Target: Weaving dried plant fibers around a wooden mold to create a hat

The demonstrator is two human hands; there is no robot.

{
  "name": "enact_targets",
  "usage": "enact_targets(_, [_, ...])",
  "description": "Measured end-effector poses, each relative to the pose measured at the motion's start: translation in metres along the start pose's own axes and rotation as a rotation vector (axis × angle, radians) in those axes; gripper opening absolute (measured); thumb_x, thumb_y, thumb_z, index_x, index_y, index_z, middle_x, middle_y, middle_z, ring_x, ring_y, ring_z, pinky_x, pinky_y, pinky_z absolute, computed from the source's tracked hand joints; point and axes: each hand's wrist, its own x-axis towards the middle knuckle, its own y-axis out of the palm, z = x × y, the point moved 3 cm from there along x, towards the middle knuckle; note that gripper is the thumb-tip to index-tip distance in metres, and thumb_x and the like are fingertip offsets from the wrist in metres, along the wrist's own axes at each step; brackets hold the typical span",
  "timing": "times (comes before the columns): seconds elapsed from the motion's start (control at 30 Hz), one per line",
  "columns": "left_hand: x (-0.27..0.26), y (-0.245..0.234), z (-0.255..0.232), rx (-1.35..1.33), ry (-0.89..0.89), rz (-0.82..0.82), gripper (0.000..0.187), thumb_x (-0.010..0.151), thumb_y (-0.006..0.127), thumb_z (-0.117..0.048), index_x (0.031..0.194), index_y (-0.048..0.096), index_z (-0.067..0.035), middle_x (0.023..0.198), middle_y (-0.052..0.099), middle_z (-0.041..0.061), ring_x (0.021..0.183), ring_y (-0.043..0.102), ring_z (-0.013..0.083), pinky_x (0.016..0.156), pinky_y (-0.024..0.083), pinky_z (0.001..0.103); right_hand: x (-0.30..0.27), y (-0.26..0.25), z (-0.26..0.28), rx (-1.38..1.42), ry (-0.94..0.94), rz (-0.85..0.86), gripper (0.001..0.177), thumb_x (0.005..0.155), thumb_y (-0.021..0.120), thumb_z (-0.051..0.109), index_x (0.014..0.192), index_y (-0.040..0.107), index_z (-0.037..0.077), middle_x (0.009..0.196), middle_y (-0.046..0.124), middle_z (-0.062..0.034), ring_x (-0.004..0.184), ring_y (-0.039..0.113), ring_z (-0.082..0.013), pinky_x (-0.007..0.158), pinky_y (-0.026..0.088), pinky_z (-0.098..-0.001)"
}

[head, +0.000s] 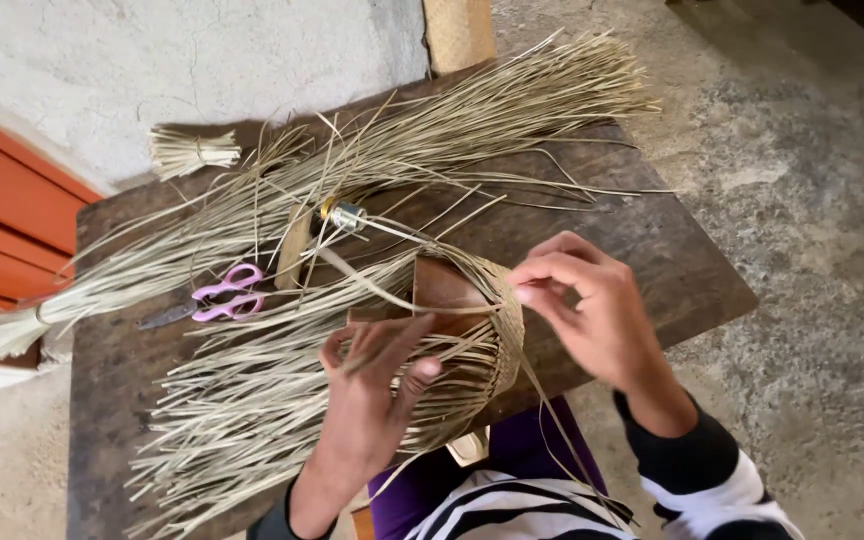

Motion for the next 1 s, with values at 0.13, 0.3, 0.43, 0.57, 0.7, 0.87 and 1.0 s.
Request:
enact_targets(0.13, [0.002, -0.014, 0.000, -0.078, -0.140, 0.011, 0.044, 0.092, 0.041, -0.038, 0.119, 0.055, -0.007, 0.105, 0.066, 0.008, 0.099, 0.061, 0.0255, 0.082, 0.042, 0.044, -0.001, 0.001, -0.037, 0.082, 0.122, 0.153, 0.008, 0.082, 0.062, -0.001, 0.090, 0.066, 0.001, 0.086, 0.060, -0.0087, 0.071, 0.060, -0.0125, 0.058, 0.052, -0.0181])
enact_targets(0.3, [-0.003, -0.007, -0.001, -0.032, -0.119, 0.032, 0.044, 0.088, 0.053, -0.031, 0.119, 0.052, 0.000, 0.100, 0.064, 0.011, 0.095, 0.062, 0.0242, 0.082, 0.049, 0.043, 0.018, 0.028, -0.047, -0.007, 0.146, 0.375, 0.015, 0.082, 0.063, 0.021, 0.087, 0.069, 0.008, 0.082, 0.065, -0.0037, 0.069, 0.062, -0.0139, 0.060, 0.044, -0.0251])
enact_targets(0.43, [-0.004, -0.004, -0.011, 0.051, -0.093, 0.009, 0.032, 0.086, 0.060, -0.020, 0.111, 0.057, 0.000, 0.094, 0.065, 0.011, 0.084, 0.064, 0.0248, 0.067, 0.056, 0.037, 0.028, 0.038, -0.042, -0.213, 0.366, 0.548, 0.011, 0.079, 0.069, 0.024, 0.084, 0.070, 0.014, 0.080, 0.065, 0.0032, 0.070, 0.061, -0.0148, 0.059, 0.040, -0.0313])
enact_targets(0.57, [0.007, 0.016, -0.017, 0.250, 0.052, -0.095, 0.024, 0.083, 0.066, -0.016, 0.106, 0.063, -0.008, 0.091, 0.061, 0.005, 0.077, 0.055, 0.0215, 0.065, 0.045, 0.036, 0.035, 0.044, -0.044, -0.207, 0.372, 0.547, 0.011, 0.081, 0.065, 0.023, 0.086, 0.070, 0.014, 0.084, 0.067, 0.0025, 0.073, 0.061, -0.0142, 0.060, 0.041, -0.0315])
enact_targets(0.7, [0.021, 0.039, -0.020, 0.375, 0.049, 0.001, 0.006, 0.080, 0.062, -0.013, 0.084, 0.064, -0.010, 0.090, 0.057, 0.008, 0.081, 0.051, 0.0274, 0.066, 0.040, 0.040, 0.056, 0.041, -0.046, -0.093, 0.069, 0.316, 0.011, 0.080, 0.066, 0.015, 0.083, 0.067, 0.005, 0.079, 0.067, -0.0060, 0.066, 0.061, -0.0139, 0.059, 0.048, -0.0250])
enact_targets(0.87, [0.025, 0.041, -0.025, 0.508, 0.096, -0.091, 0.009, 0.077, 0.056, -0.016, 0.069, 0.058, -0.014, 0.081, 0.054, 0.005, 0.073, 0.048, 0.0265, 0.062, 0.036, 0.039, 0.091, 0.025, -0.041, 0.039, 0.033, -0.044, 0.001, 0.081, 0.069, 0.001, 0.082, 0.067, 0.001, 0.077, 0.063, -0.0062, 0.058, 0.055, -0.0091, 0.051, 0.047, -0.0196])
enact_targets(1.0, [0.023, 0.045, -0.024, 0.506, 0.060, -0.038, 0.011, 0.079, 0.057, -0.010, 0.069, 0.055, -0.012, 0.076, 0.052, 0.008, 0.069, 0.049, 0.0272, 0.057, 0.043, 0.038, 0.121, 0.022, -0.047, 0.120, -0.087, -0.274, 0.004, 0.085, 0.064, -0.004, 0.082, 0.063, -0.003, 0.079, 0.062, -0.0110, 0.045, 0.056, -0.0104, 0.042, 0.047, -0.0173])
